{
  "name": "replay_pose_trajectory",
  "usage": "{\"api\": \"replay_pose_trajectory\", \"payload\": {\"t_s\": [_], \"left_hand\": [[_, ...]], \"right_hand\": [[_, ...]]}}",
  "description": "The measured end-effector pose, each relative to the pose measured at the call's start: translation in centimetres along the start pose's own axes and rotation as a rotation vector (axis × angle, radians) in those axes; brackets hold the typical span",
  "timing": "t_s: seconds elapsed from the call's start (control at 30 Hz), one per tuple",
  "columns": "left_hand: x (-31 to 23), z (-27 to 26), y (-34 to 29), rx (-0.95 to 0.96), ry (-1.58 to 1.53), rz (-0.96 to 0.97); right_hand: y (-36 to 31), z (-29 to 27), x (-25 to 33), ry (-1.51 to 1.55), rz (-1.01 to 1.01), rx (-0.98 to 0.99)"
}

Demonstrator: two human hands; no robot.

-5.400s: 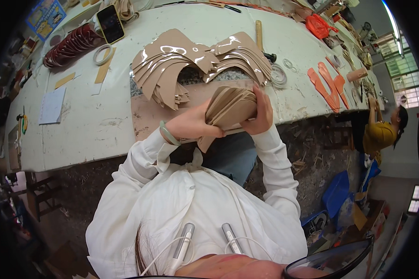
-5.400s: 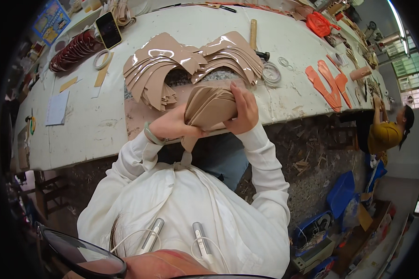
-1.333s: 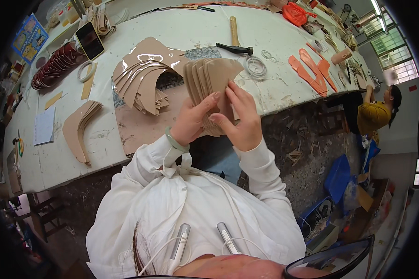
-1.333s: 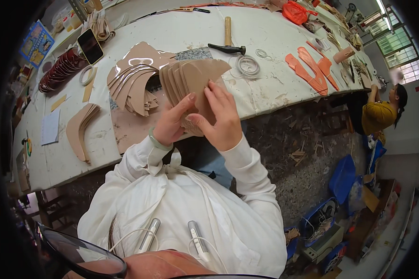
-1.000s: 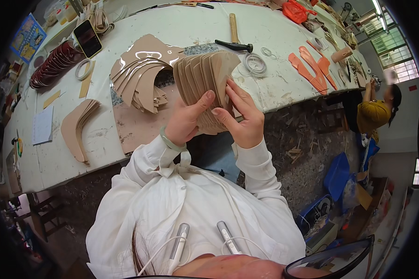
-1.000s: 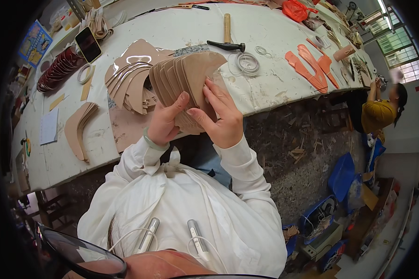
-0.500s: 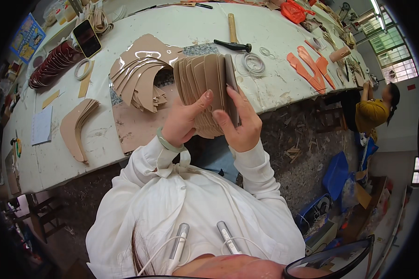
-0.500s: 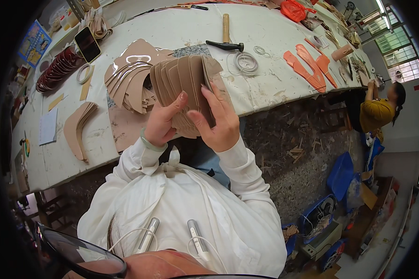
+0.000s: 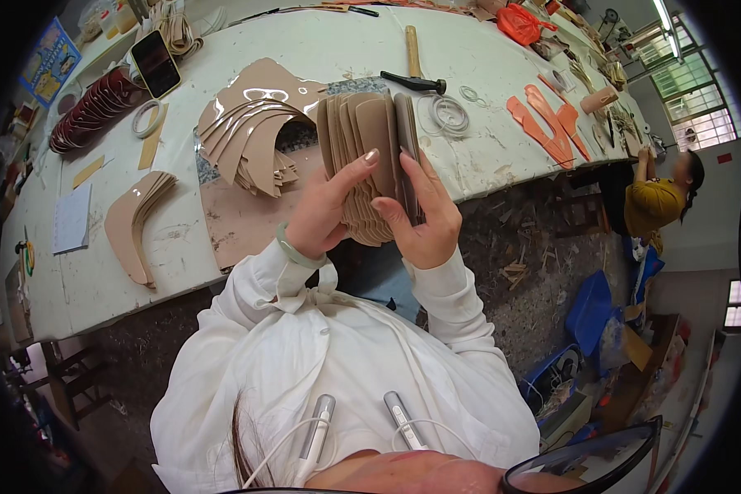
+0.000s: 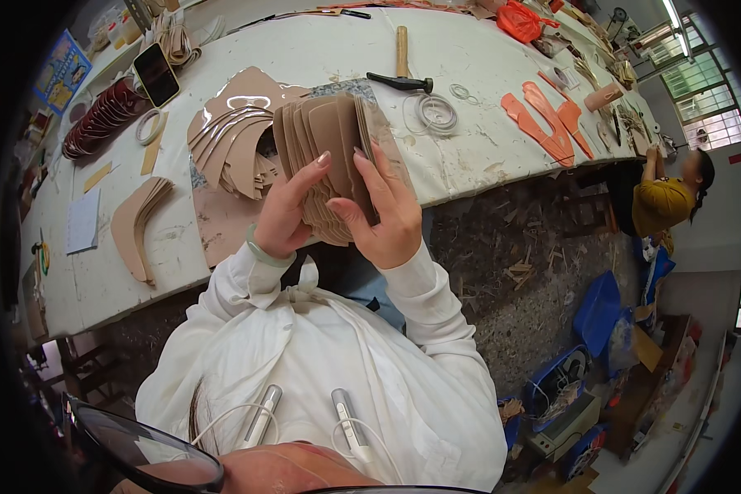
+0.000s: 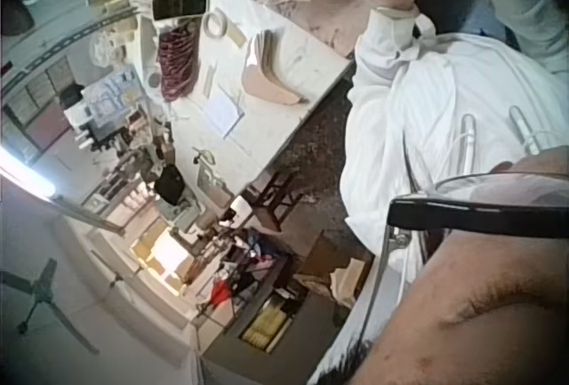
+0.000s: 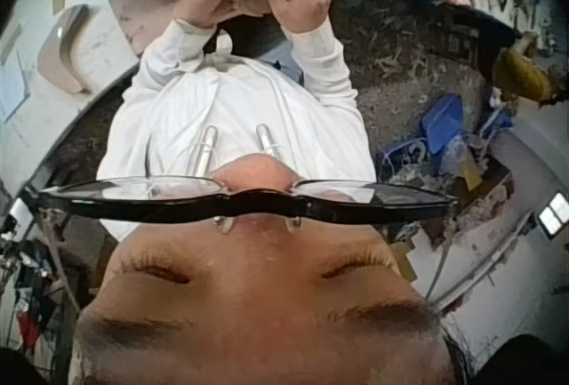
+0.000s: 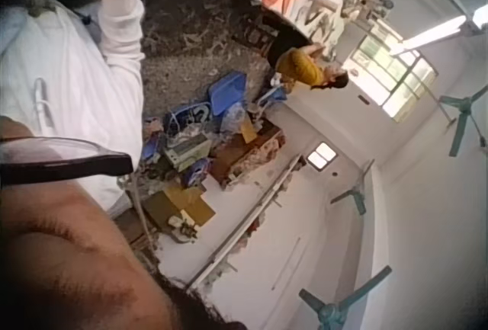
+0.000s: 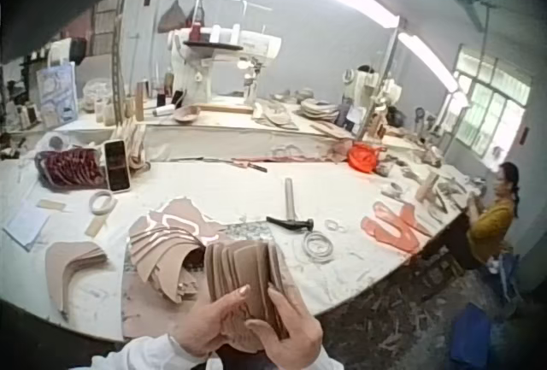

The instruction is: The person flips through and sorts stacks of cut shoe upper pattern pieces by hand, organizing and arranging them into separate piles on the workbench.

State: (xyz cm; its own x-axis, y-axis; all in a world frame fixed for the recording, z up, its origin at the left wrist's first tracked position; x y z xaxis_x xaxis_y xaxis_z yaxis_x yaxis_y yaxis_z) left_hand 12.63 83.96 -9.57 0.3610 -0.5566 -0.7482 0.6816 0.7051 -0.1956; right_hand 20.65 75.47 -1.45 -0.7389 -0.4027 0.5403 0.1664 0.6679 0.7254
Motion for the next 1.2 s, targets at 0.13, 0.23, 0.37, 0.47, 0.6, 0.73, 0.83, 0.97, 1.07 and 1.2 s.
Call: {"api": "replay_pose_trajectory", "payload": {"t_s": [0.13, 0.23, 0.37, 0.47, 0.6, 0.73, 0.83, 0.97, 1.07, 1.2], "left_hand": [[-0.5, 0.4, -0.2, 0.047, -0.013, 0.051], [-0.7, 0.4, -0.4, 0.06, -0.018, 0.059], [-0.8, 0.3, -0.5, 0.056, -0.016, 0.026], [-0.8, -0.7, -0.5, -0.085, -0.096, -0.021], [-1.0, -0.3, -0.3, 0.018, -0.045, 0.028], [-1.6, 1.0, -0.4, 0.153, 0.024, 0.102], [-2.2, 1.3, -0.6, 0.108, -0.001, 0.134], [-2.1, 1.3, -0.7, 0.109, 0.021, 0.146], [-2.1, 1.3, -0.6, 0.105, 0.031, 0.146], [-1.9, 1.3, -0.5, 0.096, 0.037, 0.133]], "right_hand": [[0.1, 0.0, -0.3, 0.003, 0.011, 0.016], [0.2, 0.2, -0.2, 0.008, 0.023, 0.03], [0.2, 0.5, -0.3, 0.017, 0.053, 0.053], [-0.1, 0.4, -1.3, 0.07, -0.05, 0.093], [0.0, 0.2, -0.9, 0.084, 0.025, 0.079], [0.1, 0.0, -1.2, 0.105, 0.137, 0.041], [0.1, -0.1, -1.3, 0.182, 0.139, 0.008], [0.2, -0.2, -1.6, 0.213, 0.146, 0.012], [-0.1, -0.2, -1.9, 0.213, 0.156, 0.013], [-0.9, -0.2, -2.6, 0.183, 0.18, 0.014]]}}
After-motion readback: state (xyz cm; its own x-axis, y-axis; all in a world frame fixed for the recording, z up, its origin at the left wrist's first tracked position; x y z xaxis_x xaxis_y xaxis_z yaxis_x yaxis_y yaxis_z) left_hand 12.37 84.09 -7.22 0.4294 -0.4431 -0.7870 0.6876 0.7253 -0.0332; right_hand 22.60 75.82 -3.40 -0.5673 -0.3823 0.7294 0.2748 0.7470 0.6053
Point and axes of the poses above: each hand's wrist, its own y-axis towards the middle knuckle, its own z-axis out of the palm, x = y × z, the point moved 9 cm from there along y, towards the middle knuckle, and after that the axes turned 5 degrees about y, right-handed, at the moved point
